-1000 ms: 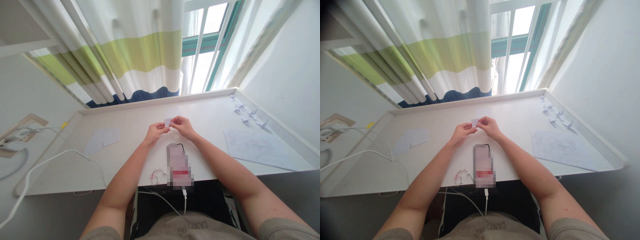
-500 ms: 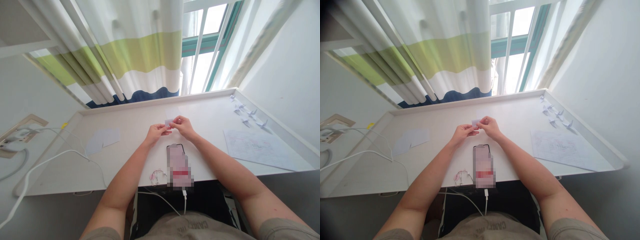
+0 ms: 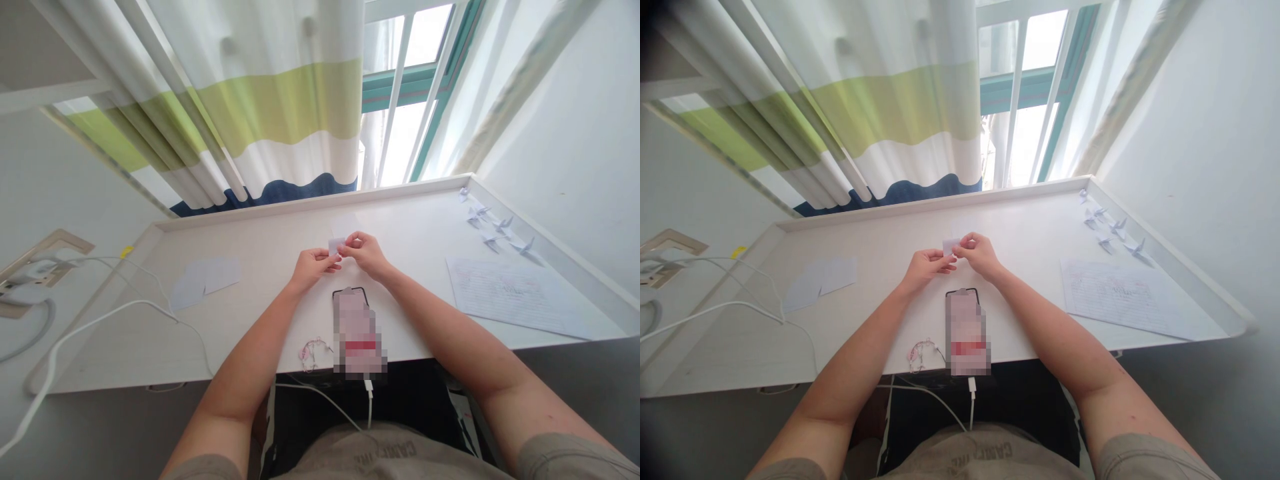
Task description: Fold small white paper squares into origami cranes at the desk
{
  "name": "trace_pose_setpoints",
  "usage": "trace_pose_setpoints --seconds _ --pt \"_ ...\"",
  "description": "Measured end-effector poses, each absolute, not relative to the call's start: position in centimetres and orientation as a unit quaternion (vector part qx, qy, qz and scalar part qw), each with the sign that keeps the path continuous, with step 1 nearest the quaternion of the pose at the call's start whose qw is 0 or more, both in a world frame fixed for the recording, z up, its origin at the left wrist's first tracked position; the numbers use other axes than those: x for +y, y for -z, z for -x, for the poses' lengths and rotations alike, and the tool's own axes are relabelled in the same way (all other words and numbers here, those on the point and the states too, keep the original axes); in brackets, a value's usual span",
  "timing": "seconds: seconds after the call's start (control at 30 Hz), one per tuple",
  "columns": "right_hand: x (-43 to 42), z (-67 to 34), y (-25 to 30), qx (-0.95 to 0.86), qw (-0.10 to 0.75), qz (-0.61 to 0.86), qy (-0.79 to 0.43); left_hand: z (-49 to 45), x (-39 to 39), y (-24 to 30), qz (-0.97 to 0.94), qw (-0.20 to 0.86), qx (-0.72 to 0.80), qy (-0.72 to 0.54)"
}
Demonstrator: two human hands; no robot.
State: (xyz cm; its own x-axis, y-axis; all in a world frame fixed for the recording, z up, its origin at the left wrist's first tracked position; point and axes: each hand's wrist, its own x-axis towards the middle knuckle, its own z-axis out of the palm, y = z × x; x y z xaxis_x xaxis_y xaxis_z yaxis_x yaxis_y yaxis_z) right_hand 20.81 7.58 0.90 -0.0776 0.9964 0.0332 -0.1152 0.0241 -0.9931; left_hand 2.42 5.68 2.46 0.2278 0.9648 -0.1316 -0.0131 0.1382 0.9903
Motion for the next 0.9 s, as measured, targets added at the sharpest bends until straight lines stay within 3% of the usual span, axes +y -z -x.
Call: trace_pose_setpoints --seconds 0.9 --pt "7.68 -21.15 -1.35 -0.49 0.505 0.435 -0.562 -2.5 5.74 -2.44 -0.542 0.589 0.461 -0.383"
